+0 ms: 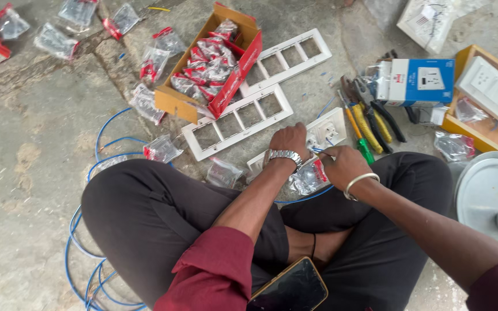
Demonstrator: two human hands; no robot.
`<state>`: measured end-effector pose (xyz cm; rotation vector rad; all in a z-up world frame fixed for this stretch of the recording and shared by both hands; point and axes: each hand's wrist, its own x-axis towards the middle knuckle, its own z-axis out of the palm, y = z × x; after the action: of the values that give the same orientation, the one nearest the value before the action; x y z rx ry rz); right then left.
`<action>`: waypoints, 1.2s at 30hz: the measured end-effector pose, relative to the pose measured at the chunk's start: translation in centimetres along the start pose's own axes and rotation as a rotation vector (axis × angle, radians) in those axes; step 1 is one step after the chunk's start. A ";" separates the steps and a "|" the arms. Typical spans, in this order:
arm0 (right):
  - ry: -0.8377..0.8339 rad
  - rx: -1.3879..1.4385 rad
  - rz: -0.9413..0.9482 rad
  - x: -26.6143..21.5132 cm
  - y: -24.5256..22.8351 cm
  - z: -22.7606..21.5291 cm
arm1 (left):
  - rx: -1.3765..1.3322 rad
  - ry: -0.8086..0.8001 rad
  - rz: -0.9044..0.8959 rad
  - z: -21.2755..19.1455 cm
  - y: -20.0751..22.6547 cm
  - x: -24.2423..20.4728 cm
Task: The person sits on the floor and wires a multi-gang electrical socket plate. Using pliers and a screwdriver, they strip blue wires, insert them into terminal screws, and tighten connections across several socket modules. The person repeatedly cuts, strips, and secures wires to complete the assembly.
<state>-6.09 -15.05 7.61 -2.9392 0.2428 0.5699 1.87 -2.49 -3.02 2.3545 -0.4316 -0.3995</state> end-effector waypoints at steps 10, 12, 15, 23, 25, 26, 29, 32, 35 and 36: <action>-0.330 0.875 0.353 1.9 4.0 1.0 | 0.035 0.015 0.007 0.0 0.4 -0.2; -0.288 0.801 0.379 0.9 2.6 0.4 | 0.045 0.020 -0.015 0.0 0.6 -0.6; 0.111 -0.408 -0.352 -1.2 0.2 -0.2 | 0.035 0.032 -0.005 0.1 0.6 -0.4; 0.002 0.146 -0.016 0.5 0.0 0.2 | 0.094 0.033 0.003 0.4 0.0 0.0; -0.111 0.242 0.073 1.6 1.7 0.8 | 0.076 0.020 -0.003 0.1 0.6 0.0; -0.197 0.268 0.104 2.1 2.4 1.3 | 0.058 0.008 -0.014 -0.1 0.6 -0.1; -0.184 0.000 -0.140 2.5 3.7 3.0 | 0.031 -0.057 -0.030 -0.7 0.5 -0.5; -0.059 -0.065 -0.100 2.0 4.4 3.3 | 0.030 -0.170 -0.082 -0.4 -1.1 0.7; 0.057 0.196 0.064 0.8 3.7 2.9 | -0.119 -0.239 -0.082 1.2 -3.7 2.6; 0.107 0.314 0.104 0.8 2.8 2.5 | -0.183 -0.245 -0.061 1.4 -4.8 3.4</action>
<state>-6.78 -17.46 4.69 -2.6651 0.4549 0.3499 5.28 -1.34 -7.84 2.1521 -0.4187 -0.7303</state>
